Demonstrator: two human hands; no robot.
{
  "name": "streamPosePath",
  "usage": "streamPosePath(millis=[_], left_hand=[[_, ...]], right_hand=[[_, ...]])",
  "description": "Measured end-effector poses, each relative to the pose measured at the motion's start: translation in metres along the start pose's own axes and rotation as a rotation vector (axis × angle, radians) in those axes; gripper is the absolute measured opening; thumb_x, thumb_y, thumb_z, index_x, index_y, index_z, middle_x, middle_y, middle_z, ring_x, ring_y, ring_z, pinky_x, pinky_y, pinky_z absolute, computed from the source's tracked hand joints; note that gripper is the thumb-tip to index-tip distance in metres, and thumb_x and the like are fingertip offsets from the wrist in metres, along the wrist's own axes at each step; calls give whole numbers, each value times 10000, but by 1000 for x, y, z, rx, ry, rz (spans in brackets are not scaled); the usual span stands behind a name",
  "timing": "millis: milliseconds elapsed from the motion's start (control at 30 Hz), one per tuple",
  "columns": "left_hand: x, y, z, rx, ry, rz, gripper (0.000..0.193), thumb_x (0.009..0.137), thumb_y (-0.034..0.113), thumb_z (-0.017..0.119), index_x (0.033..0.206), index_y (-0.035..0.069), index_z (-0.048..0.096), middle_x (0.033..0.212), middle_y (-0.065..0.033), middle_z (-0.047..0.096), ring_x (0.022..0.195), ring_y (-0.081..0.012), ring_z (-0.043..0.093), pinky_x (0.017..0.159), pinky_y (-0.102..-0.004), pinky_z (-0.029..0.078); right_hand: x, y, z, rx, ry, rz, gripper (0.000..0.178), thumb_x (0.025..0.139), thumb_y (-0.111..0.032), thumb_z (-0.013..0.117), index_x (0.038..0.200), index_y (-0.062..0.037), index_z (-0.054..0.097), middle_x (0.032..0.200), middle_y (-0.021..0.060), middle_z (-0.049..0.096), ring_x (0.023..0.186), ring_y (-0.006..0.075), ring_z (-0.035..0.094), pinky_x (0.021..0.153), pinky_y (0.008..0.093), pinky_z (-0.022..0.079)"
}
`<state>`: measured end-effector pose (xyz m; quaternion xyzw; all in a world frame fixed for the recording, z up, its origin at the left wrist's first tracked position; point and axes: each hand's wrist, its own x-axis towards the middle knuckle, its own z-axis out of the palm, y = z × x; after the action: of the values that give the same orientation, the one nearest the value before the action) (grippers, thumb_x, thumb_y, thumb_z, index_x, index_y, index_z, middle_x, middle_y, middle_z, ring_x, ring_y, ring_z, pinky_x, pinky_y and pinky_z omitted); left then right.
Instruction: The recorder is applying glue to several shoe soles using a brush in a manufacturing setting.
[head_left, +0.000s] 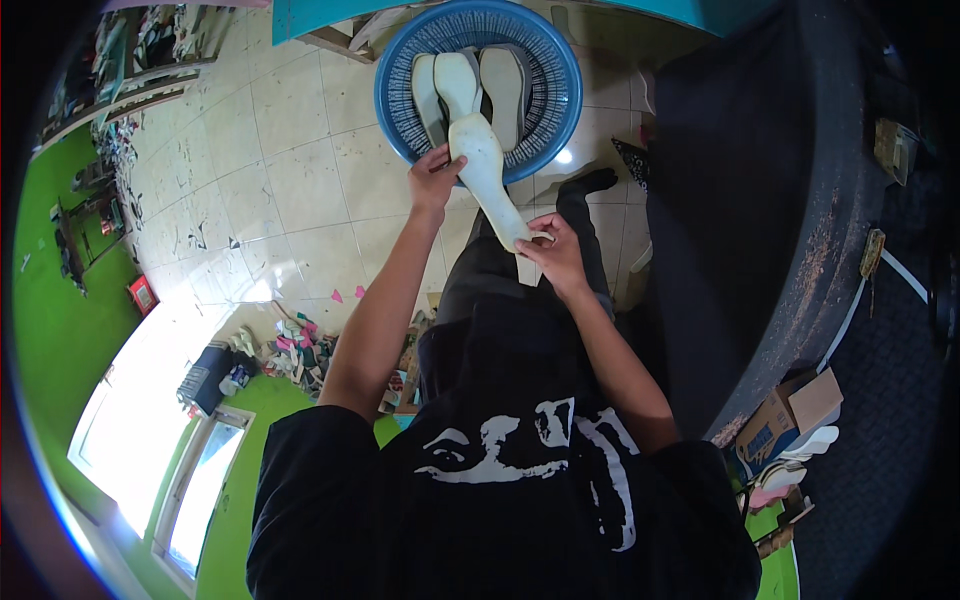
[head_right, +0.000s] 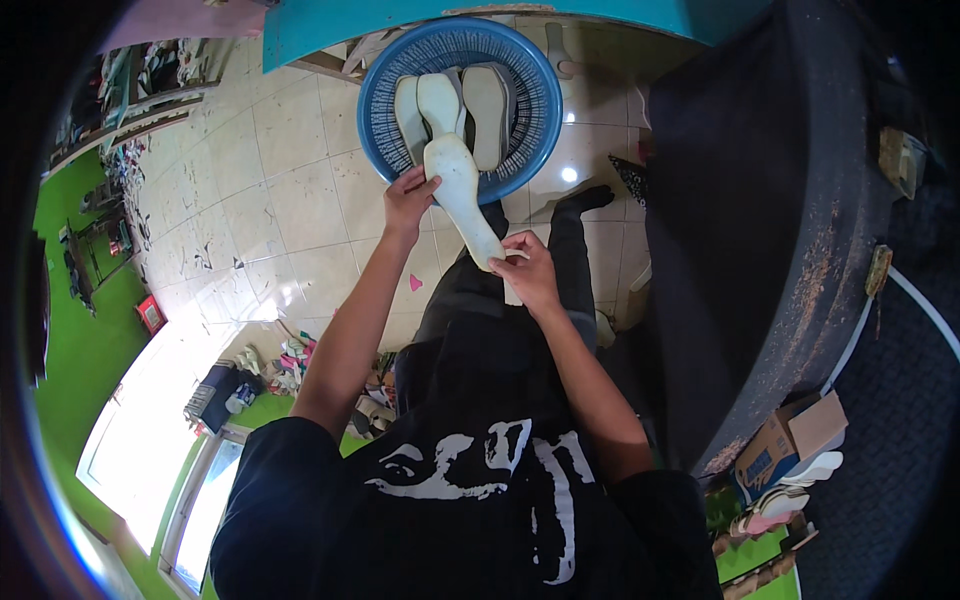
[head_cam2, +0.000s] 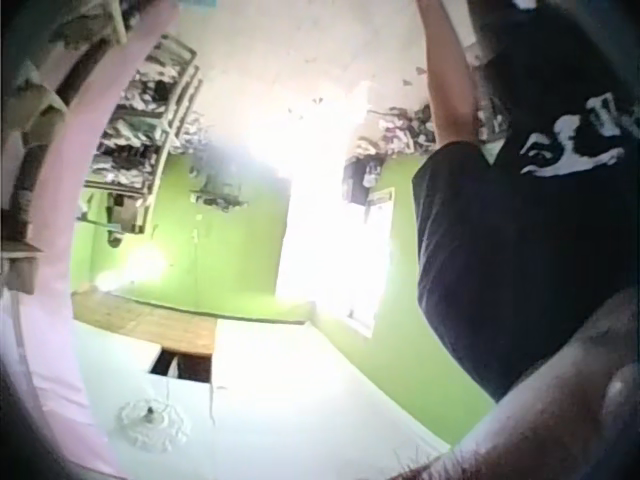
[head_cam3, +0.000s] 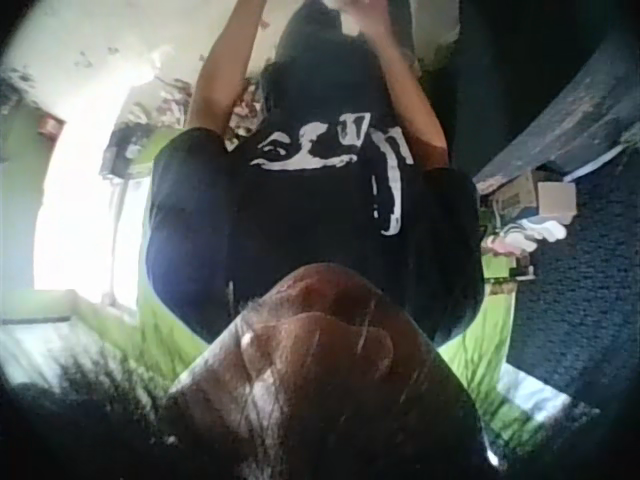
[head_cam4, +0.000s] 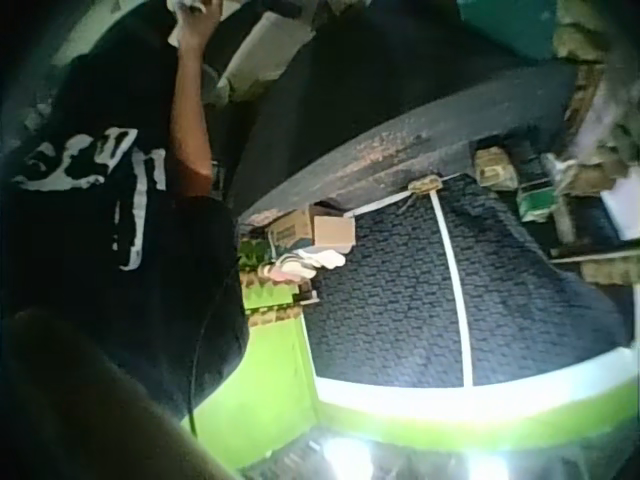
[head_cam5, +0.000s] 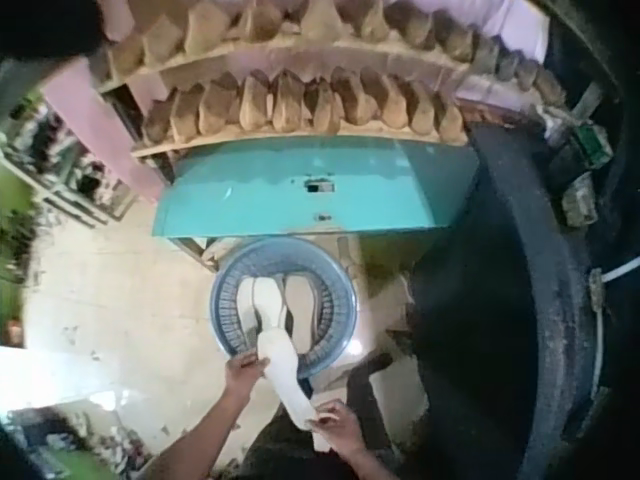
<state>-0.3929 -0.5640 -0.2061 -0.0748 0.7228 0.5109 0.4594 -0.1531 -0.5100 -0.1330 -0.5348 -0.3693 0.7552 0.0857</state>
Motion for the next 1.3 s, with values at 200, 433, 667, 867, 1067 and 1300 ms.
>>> streamPosePath(millis=[200, 433, 667, 867, 1067, 1300], left_hand=[[57, 14, 13, 157, -134, 82, 497, 834, 90, 884, 1284, 3, 693, 1140, -98, 741, 953, -159, 710, 786, -273, 576], [139, 25, 44, 398, -54, 314, 482, 803, 85, 902, 1226, -47, 711, 1110, -124, 760, 936, -164, 721, 771, -297, 600], [201, 30, 66, 623, -47, 440, 492, 798, 145, 913, 1225, -13, 727, 1118, -119, 774, 878, -152, 752, 725, -284, 645], [210, 27, 72, 839, -60, 433, 473, 798, 200, 910, 1206, 23, 751, 1049, -62, 797, 748, -136, 755, 707, -266, 613], [208, 22, 76, 884, -75, 501, 436, 820, 192, 873, 1214, 51, 752, 1066, -62, 796, 787, -149, 767, 760, -298, 608], [210, 25, 72, 800, -145, 496, 382, 870, 179, 805, 1241, 104, 751, 1105, -65, 794, 928, -212, 785, 838, -325, 603]], right_hand=[[55, 24, 4, -87, -36, -107, 417, 800, 105, 794, 1138, -20, 583, 1014, 89, 679, 873, 151, 703, 758, 282, 583], [131, -11, 13, -411, 102, -271, 342, 766, 0, 818, 1039, -16, 612, 892, 102, 740, 810, 166, 730, 754, 316, 579], [193, -27, 12, -864, 15, -196, 421, 790, -50, 801, 1117, -21, 538, 941, 157, 747, 856, 277, 760, 797, 356, 577], [212, 0, 22, -934, 28, -309, 617, 774, -24, 776, 1305, -73, 467, 1034, 241, 721, 992, 456, 709, 894, 509, 579], [210, 13, 34, -1095, 20, -312, 722, 787, 11, 748, 1430, -118, 448, 1203, 283, 629, 1069, 487, 672, 909, 523, 583], [206, 9, 41, -1145, 52, -355, 566, 850, 44, 641, 1384, -76, 500, 1144, 277, 642, 984, 458, 706, 859, 496, 609]])
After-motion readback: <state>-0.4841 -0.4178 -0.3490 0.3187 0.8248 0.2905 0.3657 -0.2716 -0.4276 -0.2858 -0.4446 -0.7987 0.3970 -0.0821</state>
